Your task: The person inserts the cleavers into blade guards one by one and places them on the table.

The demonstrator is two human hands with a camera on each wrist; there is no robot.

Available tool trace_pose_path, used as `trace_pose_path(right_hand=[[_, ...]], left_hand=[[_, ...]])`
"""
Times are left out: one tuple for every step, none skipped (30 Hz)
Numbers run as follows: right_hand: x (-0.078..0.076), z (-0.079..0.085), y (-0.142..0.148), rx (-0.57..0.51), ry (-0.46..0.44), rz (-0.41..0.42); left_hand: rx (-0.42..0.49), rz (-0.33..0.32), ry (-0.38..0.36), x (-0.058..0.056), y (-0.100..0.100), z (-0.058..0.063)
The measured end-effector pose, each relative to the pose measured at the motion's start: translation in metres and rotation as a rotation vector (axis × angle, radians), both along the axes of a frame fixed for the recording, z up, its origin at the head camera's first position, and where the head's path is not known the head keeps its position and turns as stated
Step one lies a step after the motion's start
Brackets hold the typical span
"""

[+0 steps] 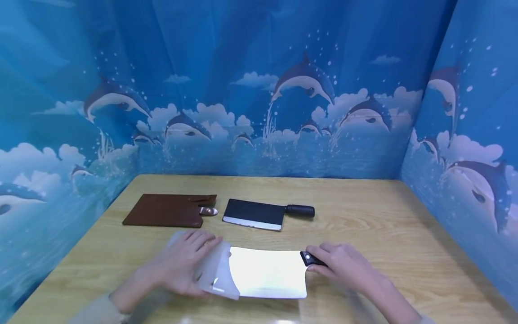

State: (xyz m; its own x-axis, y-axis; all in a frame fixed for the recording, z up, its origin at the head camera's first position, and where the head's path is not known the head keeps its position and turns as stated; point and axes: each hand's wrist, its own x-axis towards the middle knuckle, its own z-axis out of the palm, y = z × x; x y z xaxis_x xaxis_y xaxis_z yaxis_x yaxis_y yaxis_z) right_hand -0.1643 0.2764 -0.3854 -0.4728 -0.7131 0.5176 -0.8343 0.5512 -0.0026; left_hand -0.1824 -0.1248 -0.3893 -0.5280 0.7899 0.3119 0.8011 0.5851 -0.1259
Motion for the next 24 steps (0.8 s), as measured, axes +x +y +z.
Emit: trace_pose_path(right_hand=[[0.002, 0.001, 0.0, 0.004, 0.0, -0.006], [0.005, 0.001, 0.0, 0.009, -0.003, -0.014], [0.007, 0.002, -0.001, 0.012, -0.015, -0.026], [0.009, 0.003, -0.002, 0.014, -0.03, -0.034], [0.012, 0.005, -0.003, 0.015, -0.047, -0.049], [0.014, 0.006, -0.004, 0.015, -0.065, -0.062], [0.016, 0.008, -0.005, 0.016, -0.079, -0.078], [0.017, 0.01, -0.005, 0.018, -0.09, -0.09], [0.019, 0.012, -0.007, 0.017, -0.1, -0.098], [0.02, 0.013, -0.007, 0.016, -0.099, -0.102], [0.021, 0.014, -0.008, 0.015, -0.097, -0.108], [0.022, 0.014, -0.008, 0.012, -0.089, -0.104], [0.023, 0.014, -0.009, 0.008, -0.077, -0.099], [0.024, 0.013, -0.009, 0.005, -0.065, -0.096], [0.025, 0.012, -0.009, 0.003, -0.048, -0.092], [0.027, 0.011, -0.009, 0.002, -0.032, -0.089], [0.028, 0.009, -0.009, -0.001, -0.027, -0.085], [0.029, 0.007, -0.008, -0.003, -0.02, -0.083], [0.031, 0.005, -0.008, -0.003, -0.017, -0.086], [0.032, 0.004, -0.008, -0.004, -0.03, -0.087], [0.033, 0.002, -0.008, -0.005, -0.04, -0.086], [0.034, 0.001, -0.008, -0.009, -0.057, -0.088], [0.034, 0.0, -0.009, -0.01, -0.073, -0.094], [0.034, 0.0, -0.01, -0.009, -0.078, -0.1]], left_hand=[[0.005, -0.004, -0.003, 0.0, 0.0, 0.0], [0.01, -0.007, -0.003, 0.001, 0.0, 0.0], [0.014, -0.011, 0.0, 0.001, 0.0, 0.0], [0.019, -0.013, 0.006, 0.001, 0.0, 0.0], [0.026, -0.017, 0.012, 0.001, -0.001, 0.001], [0.032, -0.02, 0.016, 0.002, -0.001, 0.002], [0.038, -0.022, 0.02, 0.002, -0.001, 0.002], [0.045, -0.022, 0.023, 0.002, -0.001, 0.003], [0.049, -0.02, 0.024, 0.002, -0.002, 0.003], [0.052, -0.02, 0.023, 0.002, -0.002, 0.003], [0.056, -0.02, 0.019, 0.002, -0.002, 0.004], [0.055, -0.019, 0.015, 0.002, -0.002, 0.004], [0.055, -0.017, 0.01, 0.002, -0.002, 0.004], [0.054, -0.018, 0.004, 0.002, -0.002, 0.004], [0.051, -0.022, -0.002, 0.002, -0.002, 0.004], [0.048, -0.027, -0.008, 0.002, -0.002, 0.004], [0.046, -0.034, -0.012, 0.002, -0.003, 0.004], [0.043, -0.039, -0.015, 0.002, -0.003, 0.004], [0.041, -0.044, -0.018, 0.002, -0.003, 0.003], [0.039, -0.048, -0.02, 0.002, -0.002, 0.003], [0.036, -0.049, -0.021, 0.002, -0.002, 0.002], [0.034, -0.049, -0.023, 0.002, -0.001, 0.001], [0.03, -0.048, -0.025, 0.002, 0.0, 0.001], [0.026, -0.046, -0.027, 0.002, 0.001, 0.0]])
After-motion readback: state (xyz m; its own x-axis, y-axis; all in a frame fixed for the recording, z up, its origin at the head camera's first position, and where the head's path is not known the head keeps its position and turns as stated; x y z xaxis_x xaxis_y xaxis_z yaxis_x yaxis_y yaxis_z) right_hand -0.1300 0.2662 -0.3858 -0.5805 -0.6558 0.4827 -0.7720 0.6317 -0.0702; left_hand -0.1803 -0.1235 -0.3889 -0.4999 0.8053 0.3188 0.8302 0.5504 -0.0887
